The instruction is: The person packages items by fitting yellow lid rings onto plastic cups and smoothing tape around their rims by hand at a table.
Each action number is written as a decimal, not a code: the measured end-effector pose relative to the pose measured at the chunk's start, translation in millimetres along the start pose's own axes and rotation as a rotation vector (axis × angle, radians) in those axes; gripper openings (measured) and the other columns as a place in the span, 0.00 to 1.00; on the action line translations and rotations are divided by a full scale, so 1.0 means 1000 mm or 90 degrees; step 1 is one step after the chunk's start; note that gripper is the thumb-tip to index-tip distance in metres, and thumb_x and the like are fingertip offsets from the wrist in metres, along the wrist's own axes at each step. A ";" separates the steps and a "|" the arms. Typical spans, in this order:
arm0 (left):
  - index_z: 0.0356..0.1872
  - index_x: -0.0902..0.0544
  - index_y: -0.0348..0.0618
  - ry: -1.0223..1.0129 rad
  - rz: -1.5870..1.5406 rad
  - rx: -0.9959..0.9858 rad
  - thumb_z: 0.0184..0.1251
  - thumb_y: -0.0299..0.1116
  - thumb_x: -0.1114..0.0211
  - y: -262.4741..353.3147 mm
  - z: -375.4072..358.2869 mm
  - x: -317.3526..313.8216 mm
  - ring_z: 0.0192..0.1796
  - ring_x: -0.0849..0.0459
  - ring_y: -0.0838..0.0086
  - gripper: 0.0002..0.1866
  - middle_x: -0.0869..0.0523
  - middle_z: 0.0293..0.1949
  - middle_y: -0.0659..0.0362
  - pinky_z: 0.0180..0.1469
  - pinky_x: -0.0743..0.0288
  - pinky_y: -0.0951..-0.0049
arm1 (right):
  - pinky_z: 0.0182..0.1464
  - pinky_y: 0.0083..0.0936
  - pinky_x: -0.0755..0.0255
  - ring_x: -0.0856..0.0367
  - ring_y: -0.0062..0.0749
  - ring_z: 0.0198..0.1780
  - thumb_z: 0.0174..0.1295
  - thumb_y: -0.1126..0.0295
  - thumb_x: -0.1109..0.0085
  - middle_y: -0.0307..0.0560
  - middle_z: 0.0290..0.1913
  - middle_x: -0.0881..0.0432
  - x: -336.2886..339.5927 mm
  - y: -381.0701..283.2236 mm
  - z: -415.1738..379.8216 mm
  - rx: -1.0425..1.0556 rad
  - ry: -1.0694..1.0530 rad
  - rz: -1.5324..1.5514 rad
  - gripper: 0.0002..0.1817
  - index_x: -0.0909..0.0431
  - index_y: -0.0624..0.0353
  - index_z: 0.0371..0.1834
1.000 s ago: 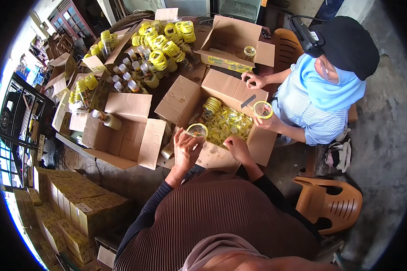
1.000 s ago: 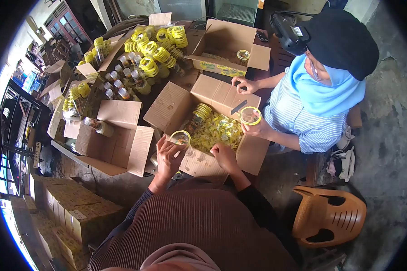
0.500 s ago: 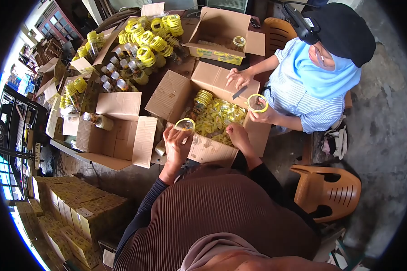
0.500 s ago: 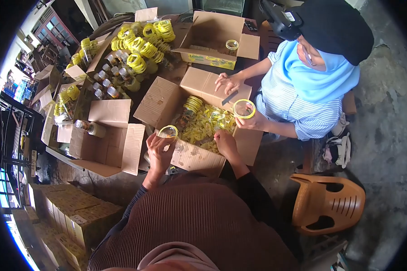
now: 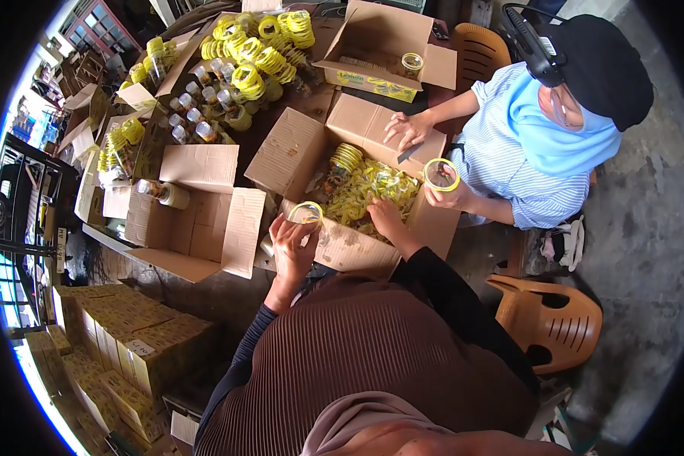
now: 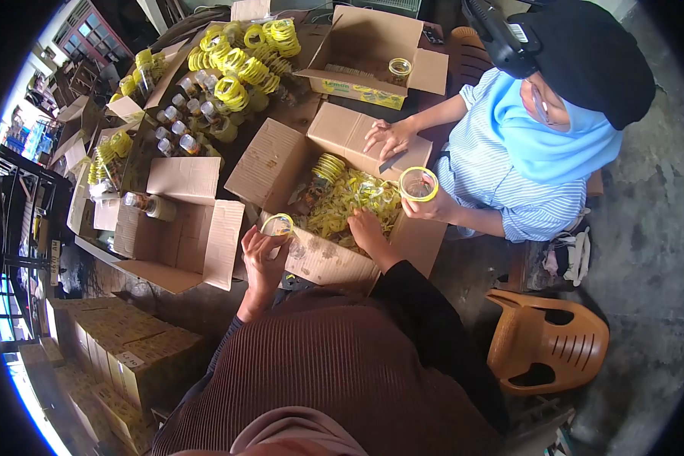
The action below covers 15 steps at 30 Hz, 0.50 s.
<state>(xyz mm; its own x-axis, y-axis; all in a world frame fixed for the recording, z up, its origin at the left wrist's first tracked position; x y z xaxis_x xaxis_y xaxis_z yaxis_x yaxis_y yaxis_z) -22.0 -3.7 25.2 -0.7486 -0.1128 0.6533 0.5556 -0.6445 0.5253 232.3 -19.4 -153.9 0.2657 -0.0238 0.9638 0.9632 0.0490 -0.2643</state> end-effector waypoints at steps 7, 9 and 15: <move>0.31 0.14 0.47 -0.005 -0.006 0.014 0.52 0.26 0.26 -0.006 -0.004 0.000 0.34 0.18 0.69 0.07 0.14 0.26 0.63 0.65 0.34 0.56 | 0.59 0.47 0.29 0.26 0.56 0.62 0.64 0.70 0.50 0.57 0.51 0.20 0.011 0.000 0.006 -0.057 -0.117 0.016 0.10 0.18 0.60 0.39; 0.32 0.15 0.47 -0.005 -0.008 0.016 0.52 0.26 0.26 -0.005 -0.004 0.001 0.34 0.18 0.69 0.07 0.14 0.27 0.63 0.65 0.34 0.56 | 0.60 0.46 0.29 0.27 0.57 0.63 0.64 0.70 0.51 0.57 0.53 0.20 0.009 -0.001 0.003 -0.069 -0.113 0.027 0.11 0.18 0.60 0.39; 0.32 0.15 0.46 0.007 0.001 -0.010 0.51 0.26 0.26 -0.006 -0.006 0.007 0.34 0.18 0.69 0.07 0.14 0.27 0.64 0.65 0.34 0.55 | 0.61 0.44 0.28 0.20 0.56 0.52 0.60 0.73 0.48 0.57 0.41 0.19 -0.005 0.006 0.002 0.008 0.027 -0.013 0.06 0.20 0.60 0.32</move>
Point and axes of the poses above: each hand's wrist, its own z-axis towards the middle knuckle, its own x-axis out of the back of the hand, y = z × x, the point moved 2 cm from there along z, towards the middle knuckle
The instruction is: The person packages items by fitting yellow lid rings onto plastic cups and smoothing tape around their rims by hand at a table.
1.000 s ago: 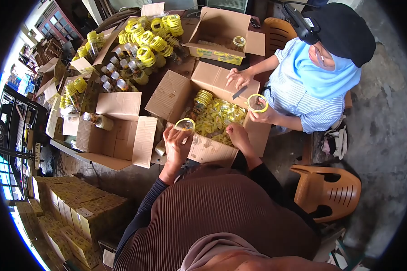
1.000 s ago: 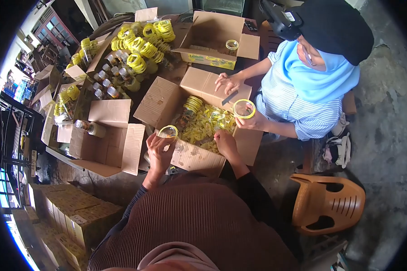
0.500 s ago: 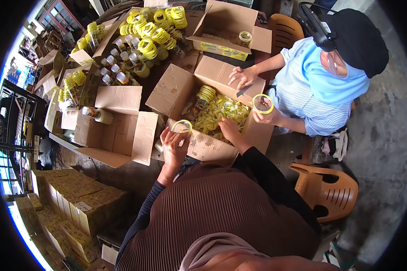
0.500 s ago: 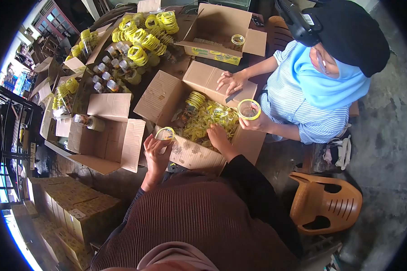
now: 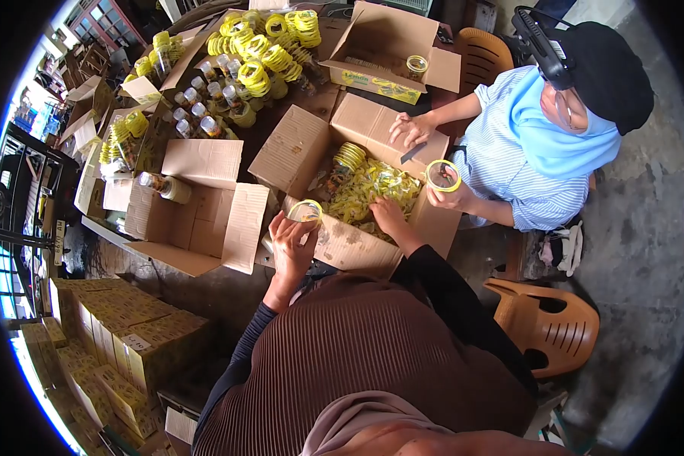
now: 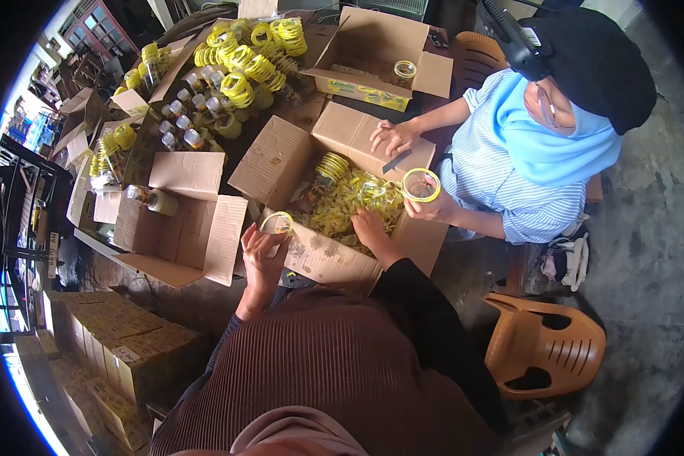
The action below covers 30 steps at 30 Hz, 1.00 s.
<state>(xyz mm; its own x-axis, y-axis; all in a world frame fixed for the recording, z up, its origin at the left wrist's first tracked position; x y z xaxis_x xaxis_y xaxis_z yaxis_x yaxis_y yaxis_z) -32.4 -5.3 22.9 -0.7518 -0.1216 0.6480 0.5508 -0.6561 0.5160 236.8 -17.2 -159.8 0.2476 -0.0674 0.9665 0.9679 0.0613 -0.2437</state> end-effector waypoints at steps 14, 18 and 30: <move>0.32 0.15 0.47 0.020 -0.007 0.026 0.52 0.26 0.26 -0.001 -0.016 0.016 0.34 0.17 0.70 0.07 0.13 0.28 0.64 0.65 0.34 0.57 | 0.38 0.38 0.26 0.17 0.46 0.35 0.56 0.71 0.34 0.50 0.30 0.17 0.106 -0.056 -0.031 -0.081 -0.072 0.373 0.05 0.21 0.58 0.30; 0.32 0.15 0.47 0.021 -0.006 0.027 0.52 0.26 0.26 0.000 -0.021 0.020 0.34 0.18 0.70 0.07 0.14 0.28 0.64 0.65 0.34 0.57 | 0.39 0.39 0.26 0.17 0.47 0.37 0.56 0.69 0.32 0.50 0.32 0.16 0.091 -0.073 -0.044 -0.093 -0.140 0.395 0.07 0.21 0.58 0.32; 0.33 0.15 0.48 0.019 0.003 0.058 0.53 0.26 0.27 -0.007 -0.040 0.031 0.34 0.18 0.70 0.07 0.14 0.27 0.64 0.66 0.34 0.57 | 0.44 0.40 0.29 0.20 0.44 0.40 0.51 0.68 0.30 0.45 0.34 0.21 0.085 -0.091 -0.049 -0.095 0.022 0.230 0.12 0.24 0.56 0.35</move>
Point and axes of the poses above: each hand's wrist, its own z-axis towards the middle knuckle, its own x-axis out of the back of the hand, y = z × x, the point moved 2 cm from there along z, towards the middle knuckle
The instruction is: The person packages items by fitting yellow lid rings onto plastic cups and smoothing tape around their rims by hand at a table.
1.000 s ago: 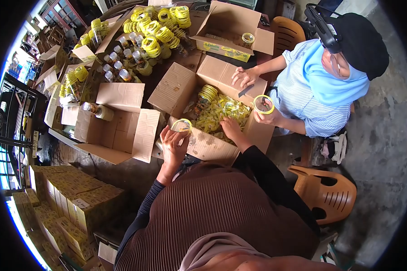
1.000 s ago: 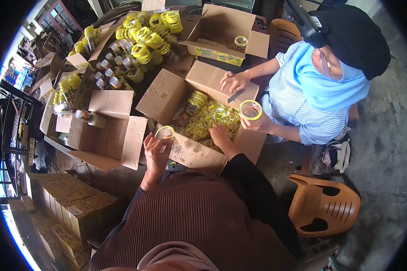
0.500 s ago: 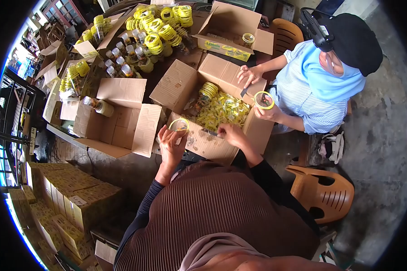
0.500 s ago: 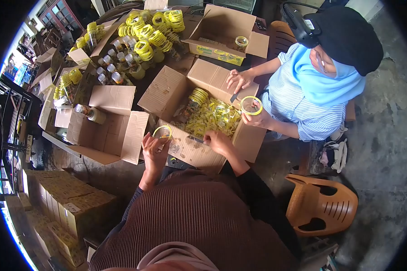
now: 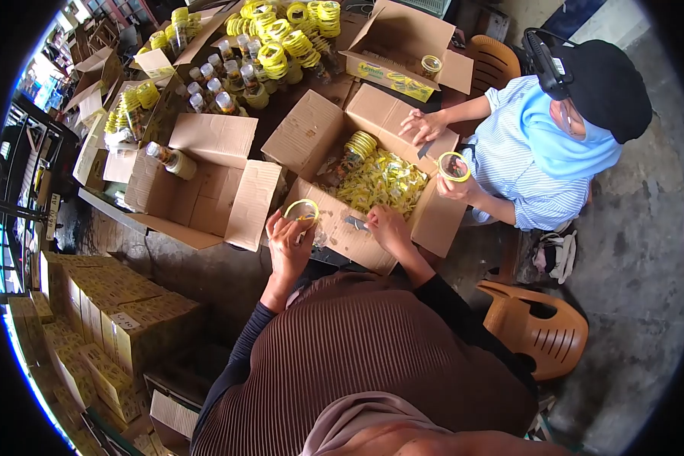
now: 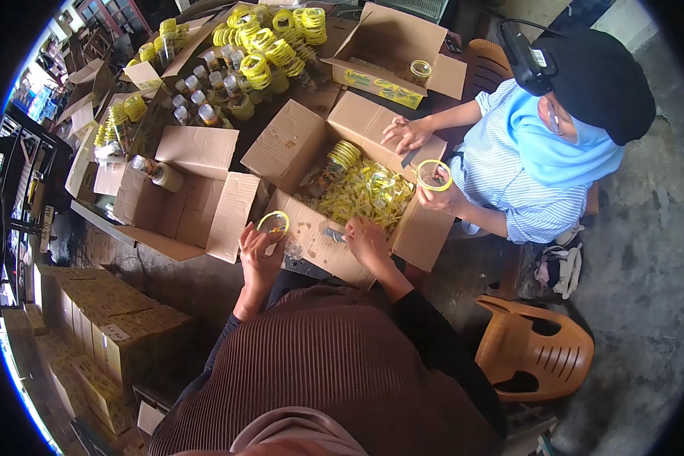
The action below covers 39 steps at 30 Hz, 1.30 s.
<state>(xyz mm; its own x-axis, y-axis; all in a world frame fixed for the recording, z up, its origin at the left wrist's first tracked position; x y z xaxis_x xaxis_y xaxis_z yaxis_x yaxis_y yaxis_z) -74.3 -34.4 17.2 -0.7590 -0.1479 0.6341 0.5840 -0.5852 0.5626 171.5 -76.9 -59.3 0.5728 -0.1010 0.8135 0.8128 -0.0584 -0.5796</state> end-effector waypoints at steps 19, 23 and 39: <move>0.34 0.14 0.46 -0.003 0.017 0.083 0.53 0.26 0.28 -0.004 -0.017 0.025 0.39 0.15 0.67 0.07 0.12 0.31 0.60 0.66 0.34 0.57 | 0.42 0.33 0.22 0.14 0.41 0.39 0.60 0.69 0.38 0.49 0.36 0.14 -0.007 0.014 0.034 -0.117 -0.110 0.159 0.09 0.17 0.59 0.41; 0.34 0.14 0.46 0.002 0.007 0.077 0.52 0.25 0.27 -0.002 -0.017 0.022 0.39 0.15 0.67 0.08 0.12 0.31 0.60 0.65 0.33 0.57 | 0.42 0.33 0.24 0.16 0.39 0.40 0.53 0.63 0.29 0.47 0.37 0.17 -0.009 0.002 0.028 -0.046 -0.108 0.082 0.15 0.17 0.59 0.40; 0.33 0.15 0.46 -0.044 -0.030 -0.028 0.52 0.25 0.27 0.008 0.033 -0.003 0.34 0.17 0.67 0.07 0.14 0.27 0.60 0.65 0.32 0.53 | 0.36 0.30 0.28 0.19 0.35 0.32 0.57 0.71 0.34 0.47 0.29 0.20 0.023 0.009 0.049 -0.092 -0.059 0.234 0.10 0.23 0.63 0.38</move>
Point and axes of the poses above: each hand's wrist, its own z-axis towards the middle knuckle, its own x-axis out of the back of the hand, y = z × x, the point moved 2 cm from there along z, towards the middle knuckle
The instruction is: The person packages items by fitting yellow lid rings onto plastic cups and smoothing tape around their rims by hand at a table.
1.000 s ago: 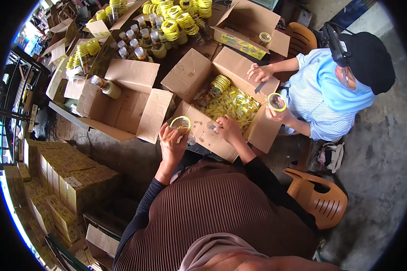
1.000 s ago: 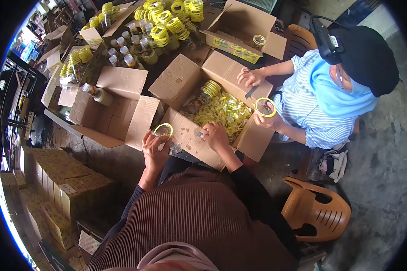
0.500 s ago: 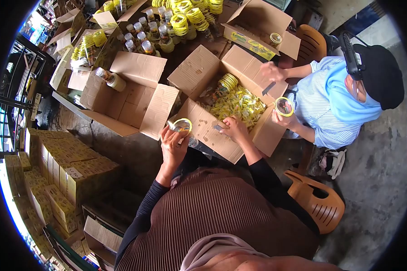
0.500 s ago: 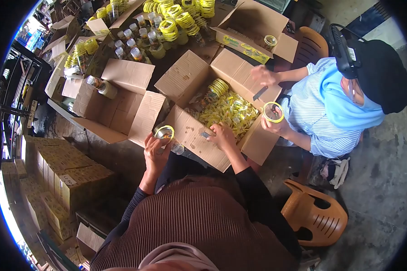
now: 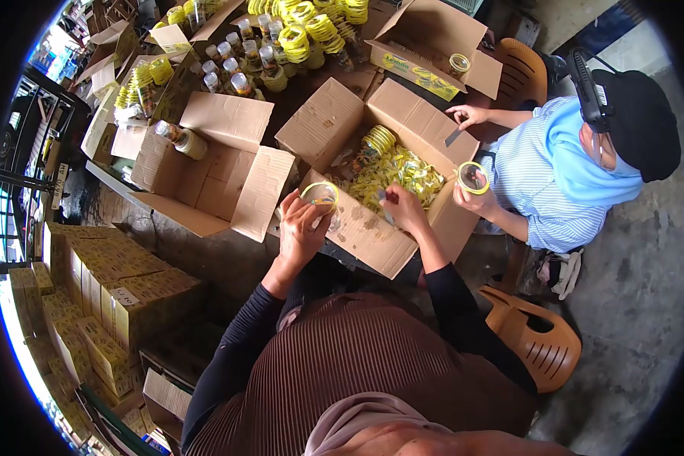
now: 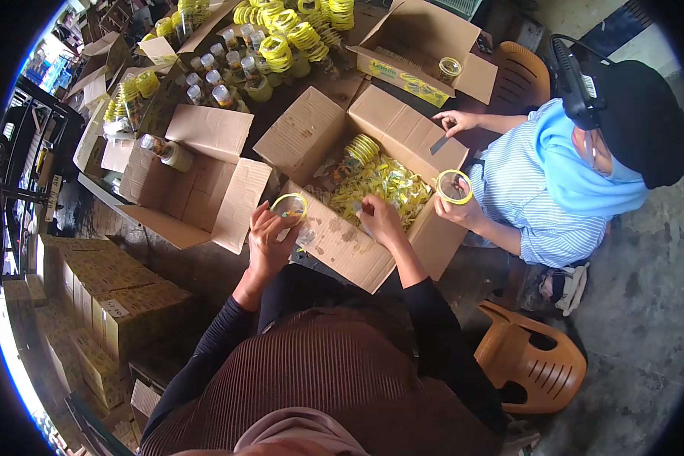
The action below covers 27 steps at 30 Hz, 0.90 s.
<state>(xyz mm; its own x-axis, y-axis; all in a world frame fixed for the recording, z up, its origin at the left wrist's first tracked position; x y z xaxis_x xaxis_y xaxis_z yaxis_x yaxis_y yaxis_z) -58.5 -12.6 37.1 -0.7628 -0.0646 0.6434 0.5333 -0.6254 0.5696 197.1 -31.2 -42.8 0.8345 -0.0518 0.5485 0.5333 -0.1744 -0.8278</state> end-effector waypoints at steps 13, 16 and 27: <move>0.32 0.14 0.45 -0.021 -0.018 -0.008 0.51 0.25 0.27 0.004 0.001 -0.013 0.33 0.18 0.67 0.07 0.14 0.26 0.59 0.65 0.32 0.52 | 0.40 0.37 0.24 0.17 0.48 0.37 0.55 0.75 0.32 0.52 0.36 0.17 0.007 0.019 -0.057 -0.013 0.069 -0.087 0.05 0.16 0.58 0.35; 0.32 0.14 0.45 -0.026 -0.014 -0.008 0.51 0.25 0.27 0.003 -0.003 -0.012 0.33 0.17 0.68 0.07 0.14 0.26 0.59 0.66 0.33 0.52 | 0.41 0.37 0.24 0.17 0.48 0.37 0.56 0.76 0.33 0.52 0.37 0.17 0.012 0.012 -0.064 0.030 -0.005 -0.211 0.03 0.16 0.60 0.33; 0.31 0.15 0.45 -0.015 -0.020 -0.005 0.51 0.26 0.27 0.018 -0.008 -0.019 0.29 0.19 0.69 0.06 0.15 0.24 0.60 0.65 0.33 0.54 | 0.34 0.30 0.24 0.18 0.38 0.32 0.53 0.82 0.33 0.47 0.32 0.21 -0.018 -0.078 -0.080 0.181 0.279 0.041 0.09 0.22 0.62 0.35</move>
<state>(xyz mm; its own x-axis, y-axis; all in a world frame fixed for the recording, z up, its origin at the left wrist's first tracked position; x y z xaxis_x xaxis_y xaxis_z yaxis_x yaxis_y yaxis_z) -37.4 -28.7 31.1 -0.7698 -0.0267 0.6377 0.5068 -0.6330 0.5853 129.5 -95.0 21.2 0.7630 -0.4709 0.4429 0.5503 0.1137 -0.8272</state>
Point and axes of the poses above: each hand's wrist, its own z-axis towards the middle knuckle, its own x-axis out of the back of the hand, y = z × x, the point moved 2 cm from there along z, towards the middle knuckle
